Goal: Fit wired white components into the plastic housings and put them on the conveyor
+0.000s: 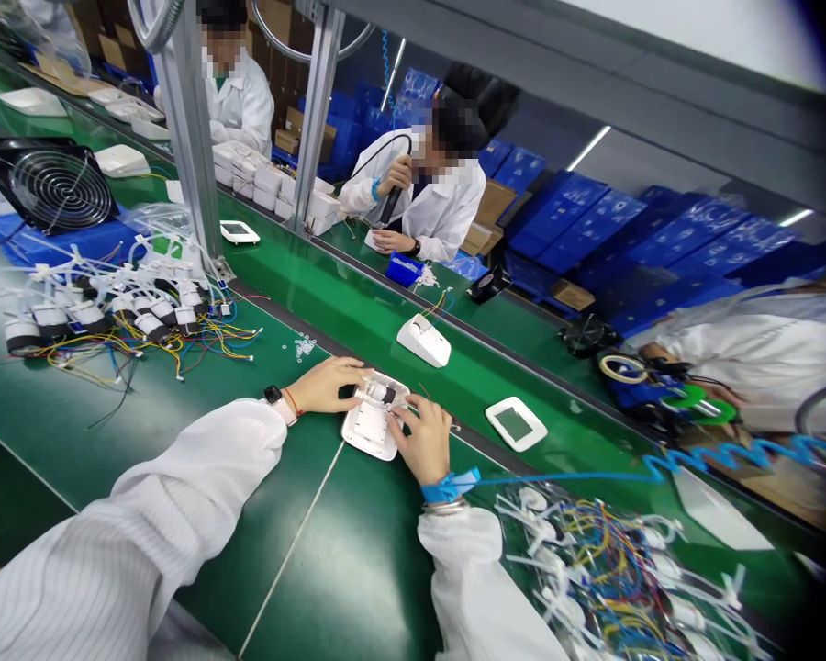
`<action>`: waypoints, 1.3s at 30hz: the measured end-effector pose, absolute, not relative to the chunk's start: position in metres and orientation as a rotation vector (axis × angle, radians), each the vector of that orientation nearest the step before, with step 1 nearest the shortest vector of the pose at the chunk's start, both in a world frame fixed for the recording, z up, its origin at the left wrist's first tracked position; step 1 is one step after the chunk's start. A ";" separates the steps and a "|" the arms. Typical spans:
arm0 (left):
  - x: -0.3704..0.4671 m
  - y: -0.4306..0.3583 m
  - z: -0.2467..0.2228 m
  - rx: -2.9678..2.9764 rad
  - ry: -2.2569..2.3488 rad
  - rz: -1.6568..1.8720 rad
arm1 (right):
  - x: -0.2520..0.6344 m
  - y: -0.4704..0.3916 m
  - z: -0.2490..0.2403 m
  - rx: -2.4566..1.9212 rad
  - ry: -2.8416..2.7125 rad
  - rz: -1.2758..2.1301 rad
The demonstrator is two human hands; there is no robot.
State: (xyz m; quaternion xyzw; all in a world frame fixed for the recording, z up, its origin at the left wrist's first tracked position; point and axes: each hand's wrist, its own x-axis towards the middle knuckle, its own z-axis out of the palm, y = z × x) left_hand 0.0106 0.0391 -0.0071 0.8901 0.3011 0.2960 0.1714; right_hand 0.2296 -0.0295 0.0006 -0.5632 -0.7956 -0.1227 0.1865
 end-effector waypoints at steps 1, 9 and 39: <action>0.011 0.039 -0.006 2.525 0.854 0.842 | 0.230 -0.029 0.001 -1.587 -2.250 -0.350; 0.010 0.035 -0.003 2.515 0.868 0.844 | 0.233 -0.025 -0.002 -1.571 -2.317 -0.348; 0.014 0.031 0.003 2.473 0.926 0.897 | 0.230 -0.056 -0.008 -1.933 -1.943 -0.070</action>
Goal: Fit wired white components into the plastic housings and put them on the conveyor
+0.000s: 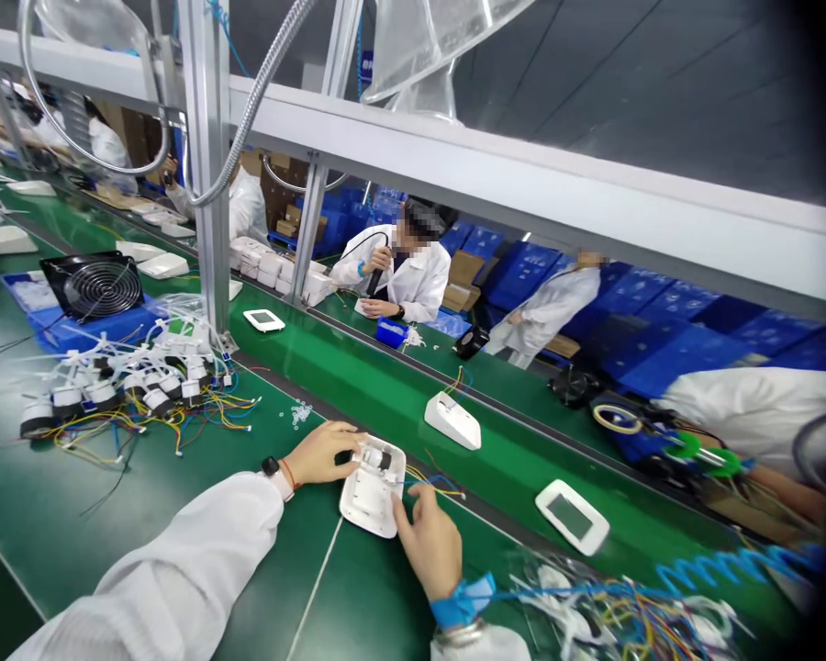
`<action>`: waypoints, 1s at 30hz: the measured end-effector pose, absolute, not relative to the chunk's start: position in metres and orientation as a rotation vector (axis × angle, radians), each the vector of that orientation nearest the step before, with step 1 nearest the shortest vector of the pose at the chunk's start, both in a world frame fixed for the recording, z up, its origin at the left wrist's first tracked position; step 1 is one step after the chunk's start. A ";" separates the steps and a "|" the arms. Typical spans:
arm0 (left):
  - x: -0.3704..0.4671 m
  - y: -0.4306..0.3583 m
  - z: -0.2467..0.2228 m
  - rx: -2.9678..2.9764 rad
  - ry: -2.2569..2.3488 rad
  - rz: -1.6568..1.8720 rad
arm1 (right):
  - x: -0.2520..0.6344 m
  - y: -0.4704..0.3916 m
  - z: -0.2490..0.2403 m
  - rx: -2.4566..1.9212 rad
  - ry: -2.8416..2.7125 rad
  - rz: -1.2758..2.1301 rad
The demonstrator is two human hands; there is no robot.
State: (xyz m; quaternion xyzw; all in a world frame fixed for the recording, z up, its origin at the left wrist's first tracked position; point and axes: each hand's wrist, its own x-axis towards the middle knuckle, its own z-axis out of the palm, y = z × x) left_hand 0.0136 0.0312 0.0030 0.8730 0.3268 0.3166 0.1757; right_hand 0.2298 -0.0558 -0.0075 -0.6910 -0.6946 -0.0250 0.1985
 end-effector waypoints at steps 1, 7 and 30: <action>0.014 0.032 0.002 2.465 0.926 0.908 | 0.228 -0.058 -0.008 -2.005 -1.952 0.001; 0.016 0.033 0.001 2.320 0.906 0.983 | 0.226 -0.055 -0.016 -2.009 -2.024 0.238; -0.006 0.042 0.044 1.713 0.880 0.390 | 0.241 -0.046 -0.027 -1.164 -2.152 0.153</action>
